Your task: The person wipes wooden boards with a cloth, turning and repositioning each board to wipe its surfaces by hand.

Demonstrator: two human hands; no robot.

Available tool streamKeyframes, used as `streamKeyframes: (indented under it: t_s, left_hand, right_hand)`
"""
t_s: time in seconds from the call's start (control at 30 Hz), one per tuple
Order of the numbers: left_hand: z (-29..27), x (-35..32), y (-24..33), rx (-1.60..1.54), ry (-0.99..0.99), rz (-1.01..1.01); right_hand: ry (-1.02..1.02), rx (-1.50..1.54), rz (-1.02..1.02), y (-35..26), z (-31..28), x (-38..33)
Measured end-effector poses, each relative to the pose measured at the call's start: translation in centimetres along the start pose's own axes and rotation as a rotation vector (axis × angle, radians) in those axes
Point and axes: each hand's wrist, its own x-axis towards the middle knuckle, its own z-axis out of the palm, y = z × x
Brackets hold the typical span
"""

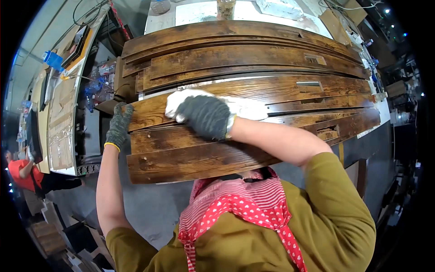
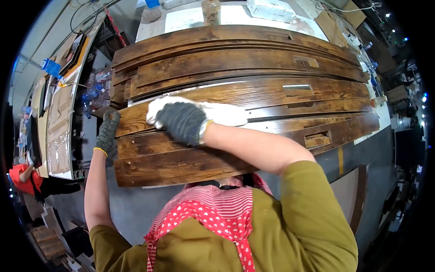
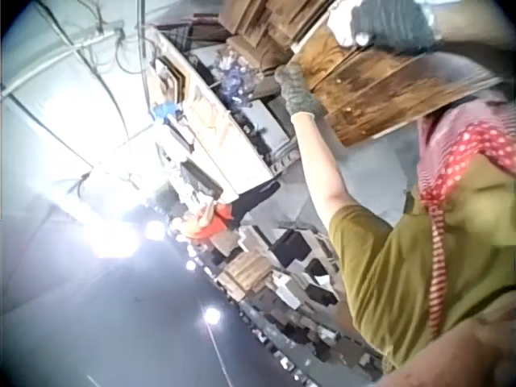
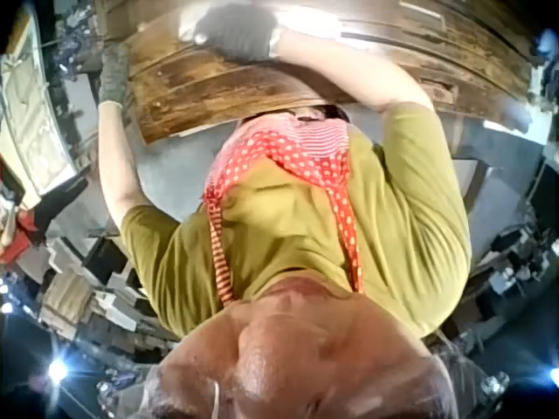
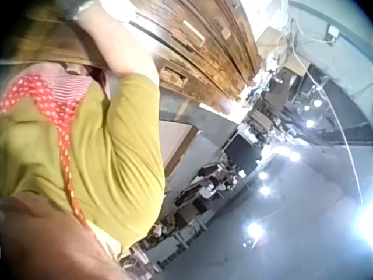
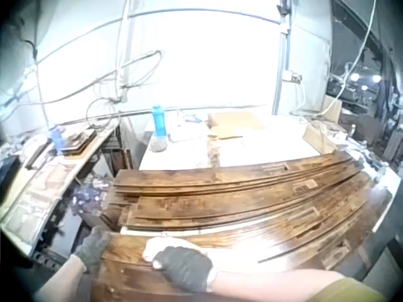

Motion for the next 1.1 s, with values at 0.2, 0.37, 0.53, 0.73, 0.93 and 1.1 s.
streamKeyframes:
  t_s: [0.2, 0.37, 0.53, 0.73, 0.93, 1.1]
  left_hand:
    - [0.6, 0.3, -4.1, -0.251, 0.045, 0.390]
    - [1.9, 1.8, -4.5, -0.463, 0.007, 0.353]
    - [2.8, 3.7, -7.6, -0.831, -0.094, 0.430]
    - [0.9, 1.0, -4.1, 0.122, 0.604, 0.684]
    - [4.6, -3.3, 11.3, 0.422, 0.271, 0.903]
    - [11.3, -3.6, 9.3, -0.113, -0.004, 0.912]
  right_hand:
    - [0.281, 0.687, 0.645, 6.8, -6.9, -5.3]
    - [0.111, 0.203, 0.890, 4.8, -4.7, -5.2]
    - [-0.115, -0.079, 0.046, -5.2, 9.4, 9.7]
    - [-0.445, 0.643, 0.631, -4.7, 3.2, 11.5]
    - [-0.020, 0.428, 0.544, 1.1, -3.8, 14.5]
    - [-0.659, -0.038, 0.068, -6.5, 7.5, 17.4]
